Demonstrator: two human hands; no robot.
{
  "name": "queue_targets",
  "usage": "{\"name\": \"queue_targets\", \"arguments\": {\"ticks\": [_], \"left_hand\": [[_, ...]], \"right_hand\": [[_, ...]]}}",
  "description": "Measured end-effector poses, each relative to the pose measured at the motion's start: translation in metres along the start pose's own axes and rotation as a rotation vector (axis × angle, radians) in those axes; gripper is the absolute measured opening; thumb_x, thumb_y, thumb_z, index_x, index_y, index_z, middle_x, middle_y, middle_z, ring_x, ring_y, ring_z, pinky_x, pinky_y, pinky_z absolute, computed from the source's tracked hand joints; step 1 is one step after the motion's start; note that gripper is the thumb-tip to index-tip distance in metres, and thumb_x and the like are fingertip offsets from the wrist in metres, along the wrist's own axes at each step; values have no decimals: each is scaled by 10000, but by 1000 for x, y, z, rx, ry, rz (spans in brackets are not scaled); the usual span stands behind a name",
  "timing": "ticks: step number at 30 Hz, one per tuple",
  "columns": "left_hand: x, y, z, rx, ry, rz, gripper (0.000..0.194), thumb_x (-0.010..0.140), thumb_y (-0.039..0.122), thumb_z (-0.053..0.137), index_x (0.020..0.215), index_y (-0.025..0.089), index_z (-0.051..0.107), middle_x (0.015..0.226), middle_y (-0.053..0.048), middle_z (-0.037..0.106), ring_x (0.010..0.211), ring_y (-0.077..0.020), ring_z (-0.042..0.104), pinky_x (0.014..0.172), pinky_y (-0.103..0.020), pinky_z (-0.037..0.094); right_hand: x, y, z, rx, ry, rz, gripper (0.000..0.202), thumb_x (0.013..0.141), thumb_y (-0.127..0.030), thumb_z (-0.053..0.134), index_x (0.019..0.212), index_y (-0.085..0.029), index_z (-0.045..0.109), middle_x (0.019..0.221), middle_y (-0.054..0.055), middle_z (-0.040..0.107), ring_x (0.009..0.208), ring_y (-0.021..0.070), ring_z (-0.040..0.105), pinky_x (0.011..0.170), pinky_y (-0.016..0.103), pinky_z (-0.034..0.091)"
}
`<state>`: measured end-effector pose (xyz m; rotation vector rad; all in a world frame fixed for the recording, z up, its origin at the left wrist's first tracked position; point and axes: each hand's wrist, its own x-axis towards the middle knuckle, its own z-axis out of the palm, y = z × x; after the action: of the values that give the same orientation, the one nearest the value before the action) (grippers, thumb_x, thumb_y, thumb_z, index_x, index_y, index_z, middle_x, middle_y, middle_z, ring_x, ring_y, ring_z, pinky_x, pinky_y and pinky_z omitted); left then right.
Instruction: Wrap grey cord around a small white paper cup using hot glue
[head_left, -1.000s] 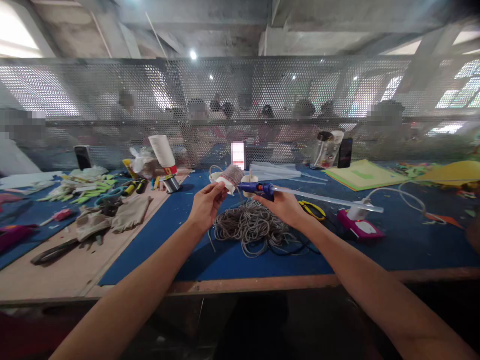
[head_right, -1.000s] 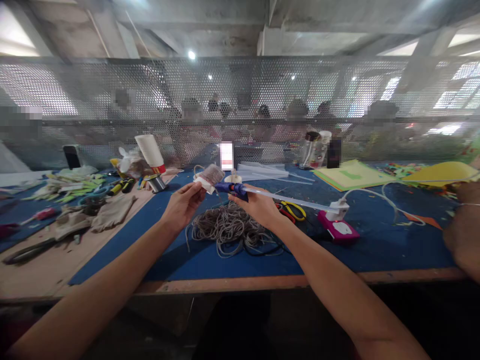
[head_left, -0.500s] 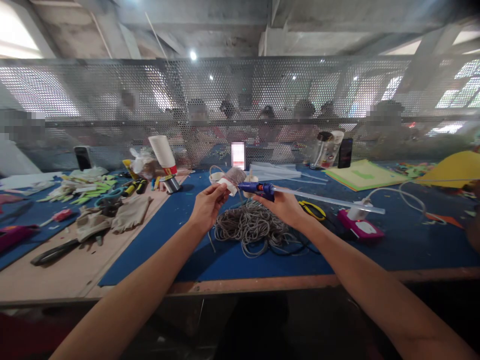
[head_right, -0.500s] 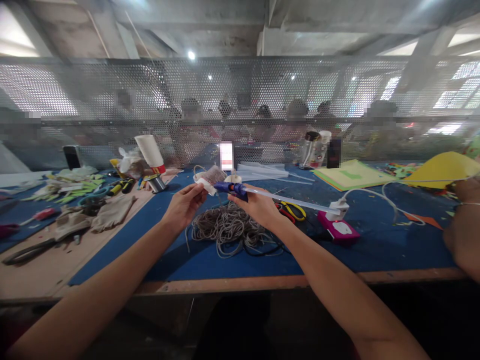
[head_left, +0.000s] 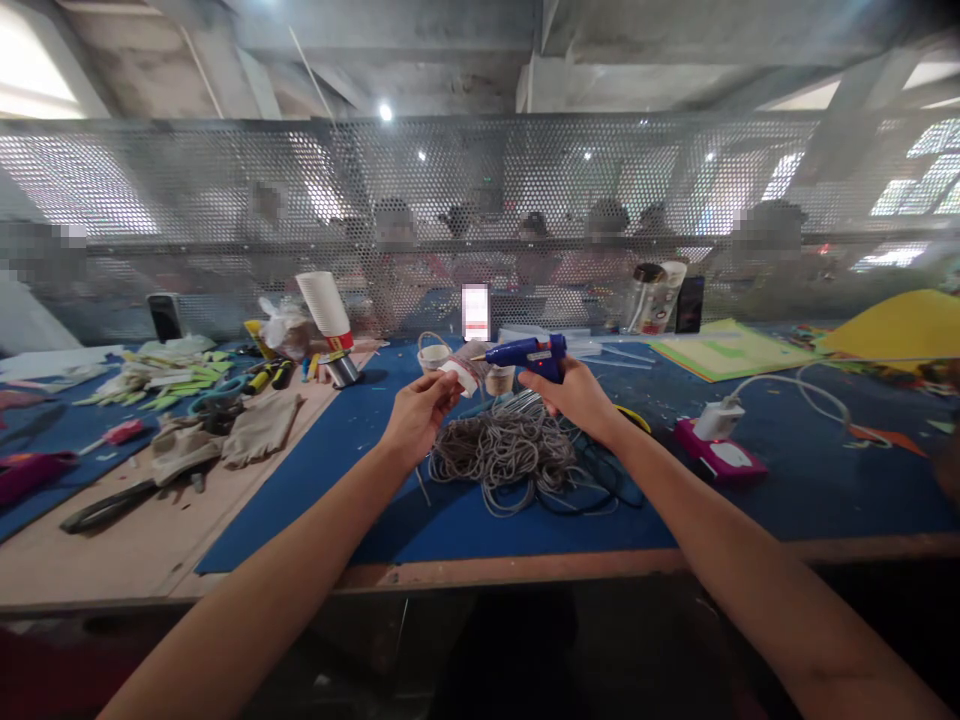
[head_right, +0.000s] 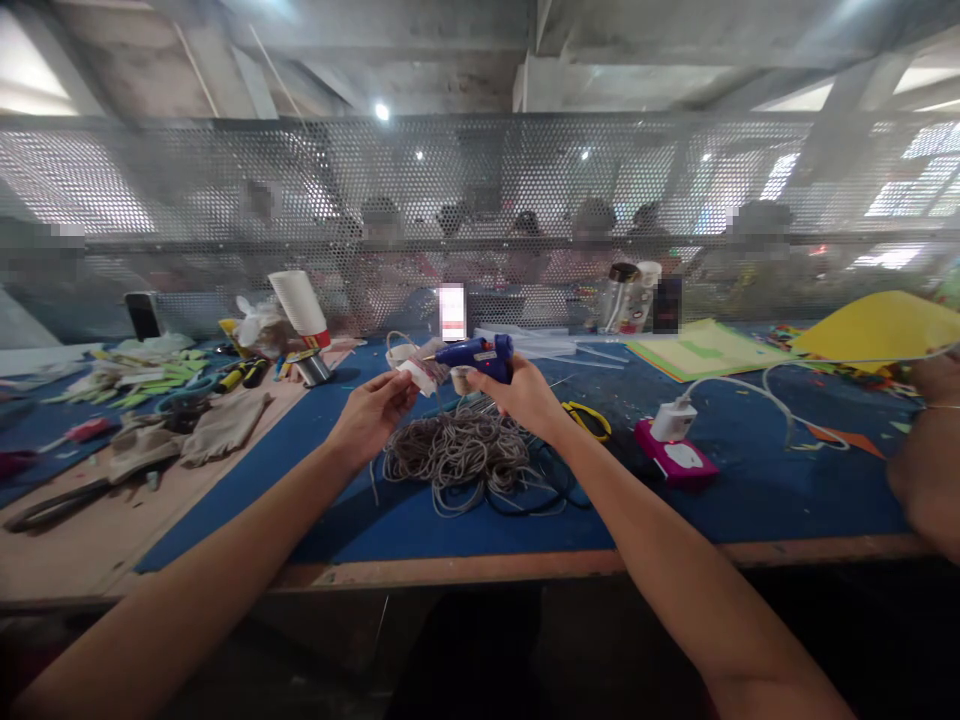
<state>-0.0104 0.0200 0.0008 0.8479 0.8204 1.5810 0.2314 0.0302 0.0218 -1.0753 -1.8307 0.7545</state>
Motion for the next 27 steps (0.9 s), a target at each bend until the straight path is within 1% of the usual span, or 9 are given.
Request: {"name": "queue_targets", "arguments": {"ticks": [4, 8, 12, 14, 17, 19, 21, 25, 27], "left_hand": [[-1, 0, 1, -8, -3, -5, 250, 612, 214, 888, 767, 101, 729, 724, -38, 694, 701, -106, 647, 653, -200, 506], [1, -1, -1, -10, -5, 6, 269, 600, 216, 896, 768, 95, 724, 722, -42, 692, 693, -105, 643, 649, -201, 505], [1, -2, -2, -7, -3, 18, 272, 598, 219, 900, 763, 102, 717, 712, -35, 688, 689, -106, 643, 639, -205, 503], [1, -2, -1, -7, -1, 22, 265, 605, 219, 898, 758, 103, 715, 695, -33, 683, 680, -108, 641, 635, -209, 504], [1, -2, -1, -11, 8, 19, 240, 621, 209, 887, 752, 101, 718, 690, -42, 688, 672, -111, 643, 631, -213, 508], [1, -2, -1, -14, 9, 14, 224, 627, 195, 879, 754, 98, 723, 699, -48, 694, 672, -112, 645, 628, -211, 509], [1, -2, -1, -17, 7, 13, 220, 628, 185, 877, 761, 96, 726, 714, -52, 698, 674, -113, 648, 625, -212, 507], [1, -2, -2, -15, -4, 17, 225, 625, 180, 879, 770, 101, 726, 745, -52, 704, 687, -117, 653, 628, -219, 507], [1, -3, -2, -15, -10, 17, 221, 628, 179, 878, 769, 102, 726, 748, -52, 704, 690, -116, 653, 630, -218, 509]], "right_hand": [[6, 7, -10, 158, -82, -6, 253, 847, -456, 647, 805, -209, 609, 556, -11, 588, 542, 135, 542, 610, 313, 466], [15, 21, -20, 302, -23, 68, 271, 814, -459, 688, 873, -196, 661, 663, 10, 620, 611, 144, 575, 620, 303, 482], [23, 36, -33, 249, 40, 172, 302, 759, -465, 743, 817, -174, 689, 650, 12, 613, 595, 131, 554, 578, 270, 453], [25, 43, -38, 195, 81, 235, 270, 747, -420, 755, 771, -165, 670, 648, 13, 620, 578, 121, 551, 574, 261, 453], [27, 53, -44, 30, 104, 325, 259, 795, -407, 708, 750, -161, 641, 675, 36, 655, 574, 123, 575, 586, 263, 479], [27, 61, -47, -72, 94, 352, 288, 835, -430, 657, 731, -164, 634, 683, 45, 670, 583, 131, 591, 598, 268, 490], [28, 70, -49, -166, 86, 367, 348, 845, -474, 628, 668, -175, 625, 633, 30, 649, 580, 141, 586, 590, 269, 474], [32, 83, -56, -435, 87, 405, 511, 800, -594, 622, 477, -213, 516, 483, 9, 521, 584, 187, 572, 575, 285, 404], [33, 86, -59, -549, 87, 415, 527, 796, -620, 606, 468, -218, 512, 497, 27, 534, 632, 214, 600, 596, 294, 391]]}}
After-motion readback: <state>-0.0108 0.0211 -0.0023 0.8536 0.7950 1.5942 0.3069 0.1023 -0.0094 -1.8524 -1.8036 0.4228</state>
